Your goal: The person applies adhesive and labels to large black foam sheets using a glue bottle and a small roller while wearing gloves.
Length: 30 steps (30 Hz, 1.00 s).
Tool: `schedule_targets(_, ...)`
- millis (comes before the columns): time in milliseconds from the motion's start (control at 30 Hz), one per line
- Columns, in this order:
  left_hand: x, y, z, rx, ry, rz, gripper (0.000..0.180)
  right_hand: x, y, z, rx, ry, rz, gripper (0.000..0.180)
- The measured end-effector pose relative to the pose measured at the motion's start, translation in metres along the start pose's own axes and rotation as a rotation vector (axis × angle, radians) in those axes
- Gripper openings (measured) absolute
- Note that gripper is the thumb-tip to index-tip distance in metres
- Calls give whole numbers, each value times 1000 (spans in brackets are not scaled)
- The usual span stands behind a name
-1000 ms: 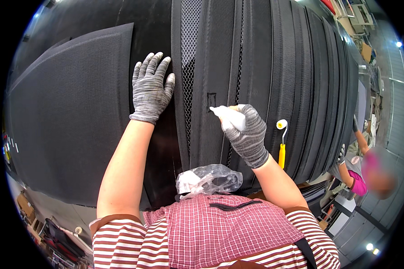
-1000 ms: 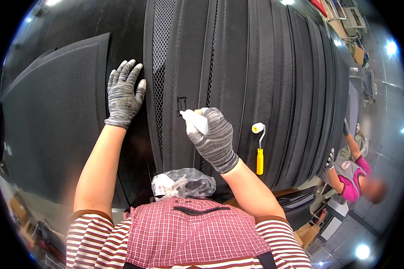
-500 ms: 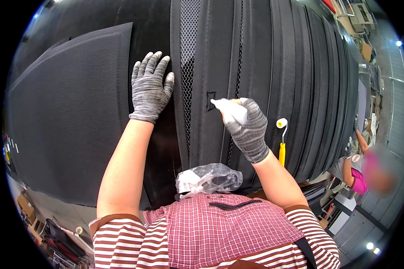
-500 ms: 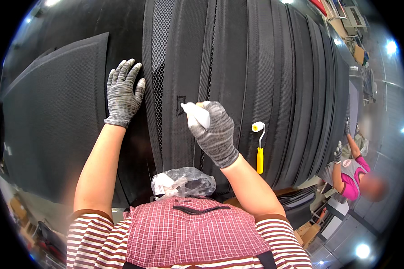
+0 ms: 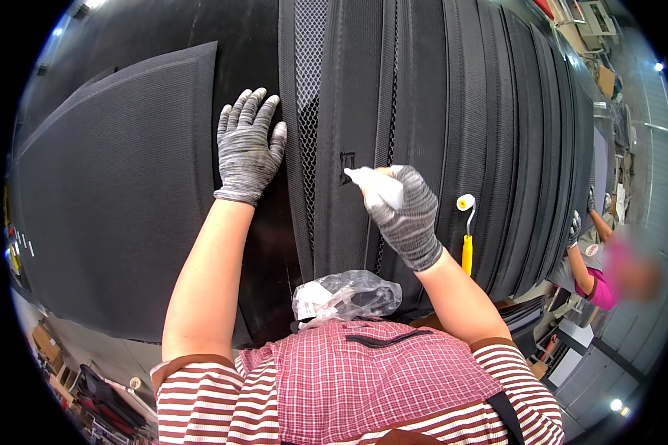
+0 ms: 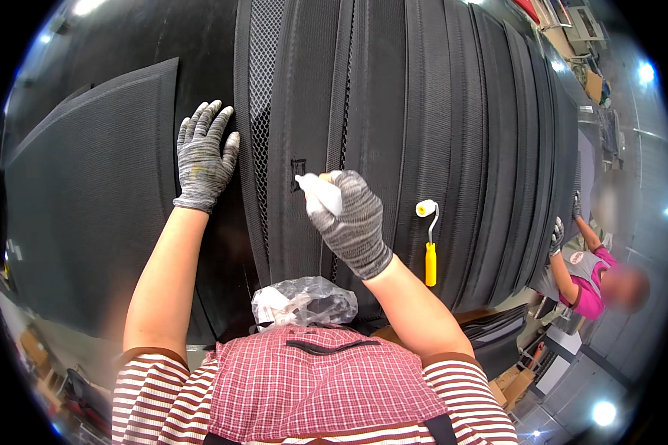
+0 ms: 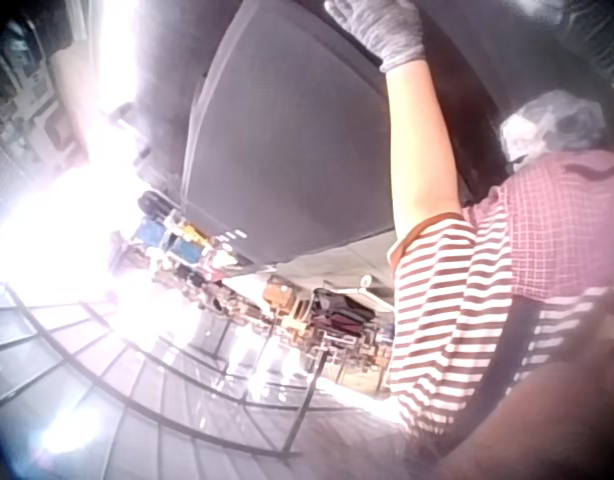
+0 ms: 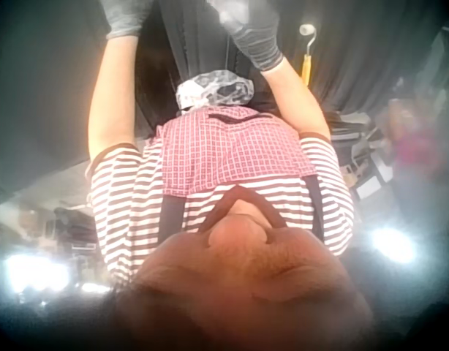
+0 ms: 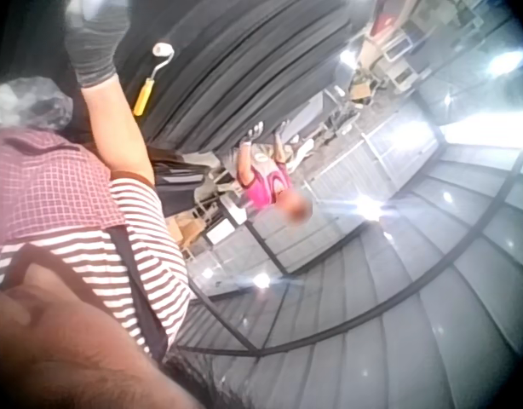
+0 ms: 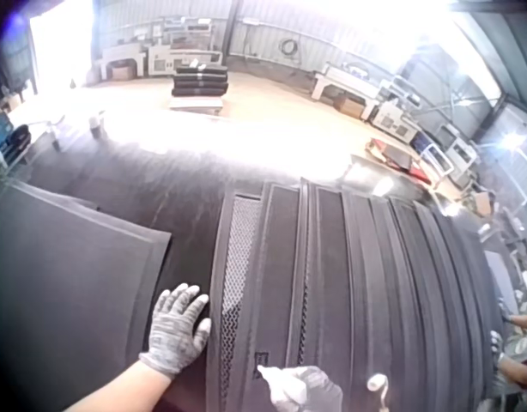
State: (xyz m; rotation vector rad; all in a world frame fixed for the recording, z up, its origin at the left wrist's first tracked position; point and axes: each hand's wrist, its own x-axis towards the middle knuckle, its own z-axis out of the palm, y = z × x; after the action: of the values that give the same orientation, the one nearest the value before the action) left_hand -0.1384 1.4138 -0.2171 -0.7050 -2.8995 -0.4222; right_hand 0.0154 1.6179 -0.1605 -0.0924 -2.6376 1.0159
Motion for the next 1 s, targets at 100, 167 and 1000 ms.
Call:
schedule_targets(100,0,1,-1,-2,-5,0,44,-8,-5,-2,135,-2,139,24)
schedule_targets(167,1,1,-2,-5,-2,1,44,1,0,4,76,67,64,25)
schedule_targets(1000,0,1,1,-5,-11,2,44,-42,10,-29,1461,143,864,34)
